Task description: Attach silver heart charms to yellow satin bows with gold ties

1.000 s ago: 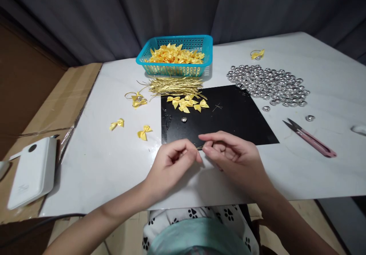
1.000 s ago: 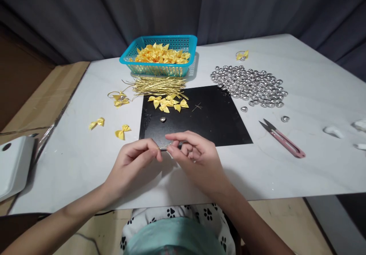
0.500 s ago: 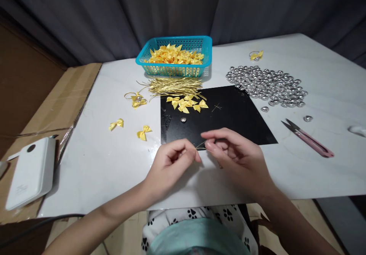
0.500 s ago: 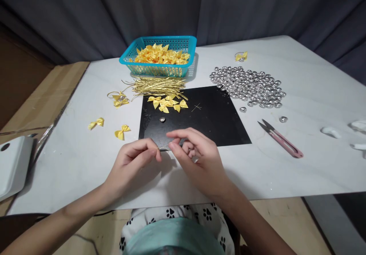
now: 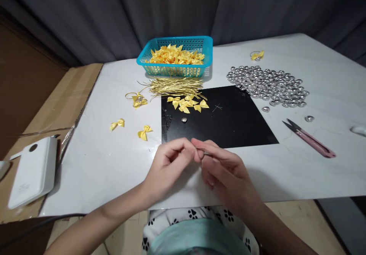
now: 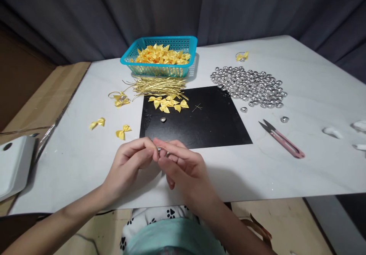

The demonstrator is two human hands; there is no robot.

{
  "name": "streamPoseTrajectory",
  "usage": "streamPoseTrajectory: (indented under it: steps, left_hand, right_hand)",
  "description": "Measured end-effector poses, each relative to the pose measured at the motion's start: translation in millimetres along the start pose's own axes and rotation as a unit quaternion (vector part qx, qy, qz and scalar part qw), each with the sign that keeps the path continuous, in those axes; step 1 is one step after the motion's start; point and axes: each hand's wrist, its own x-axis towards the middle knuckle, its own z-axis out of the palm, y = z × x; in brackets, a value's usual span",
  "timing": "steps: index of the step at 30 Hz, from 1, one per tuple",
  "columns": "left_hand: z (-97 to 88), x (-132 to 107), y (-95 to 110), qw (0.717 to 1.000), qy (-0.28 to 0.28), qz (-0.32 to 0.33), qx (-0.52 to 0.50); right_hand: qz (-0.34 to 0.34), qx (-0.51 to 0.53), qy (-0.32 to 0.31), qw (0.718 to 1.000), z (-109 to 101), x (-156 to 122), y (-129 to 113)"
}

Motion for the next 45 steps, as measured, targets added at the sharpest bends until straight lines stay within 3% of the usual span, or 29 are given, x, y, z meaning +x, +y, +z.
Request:
streamPoseTrajectory:
  steps: [6, 11, 19, 24, 27, 32, 36, 41, 45]
  left_hand:
    - [2.3, -1.3, 0.1, 0.998, -0.026, -0.038, -0.031]
    - [2.2, -4.0, -4.0, 0.992, -0.063, -0.050, -0.100]
    - [1.9, -4.1, -4.6, 0.992, -0.065, -0.058, -0.096]
    - [2.4, -3.0, -3.5, 0.996, -0.066, -0.050, -0.037]
    - [1.9, -3.3, -2.6, 0.996, -0.053, -0.059, 0.036]
    - [-2.3, -11.4, 1.0, 0.985, -0.123, -0.099, 0.069]
    - [-10.7, -25.1, 6.1, 0.968, -0.136, -0.160, 0.138]
    - [-23.1, -44.4, 8.6, 0.947, -0.186, -0.135, 0.225]
    - [-27.8, -54.3, 8.3, 0.928, -0.227, -0.128, 0.266]
  right_hand:
    - [-0.012, -0.011, 0.077, 0.997, 7.6, 5.3, -0.6]
    - [-0.015, 0.009, 0.084, 0.996, 12.3, 7.8, -2.9]
    - [0.008, 0.015, 0.071, 0.997, 11.4, 9.1, -4.0]
    - [0.004, -0.011, 0.087, 0.996, 11.9, 7.1, -5.3]
    - [-0.027, -0.048, 0.131, 0.990, 9.2, 9.3, -8.7]
    - [-0.080, 0.028, 0.169, 0.982, -4.7, 18.6, -35.1]
    - [-0.088, 0.065, 0.206, 0.972, -21.2, 21.4, -68.0]
    - [-0.149, -0.020, 0.214, 0.965, -42.7, 21.3, -95.3]
    - [-0.145, -0.015, 0.219, 0.965, -52.9, 26.0, -100.8]
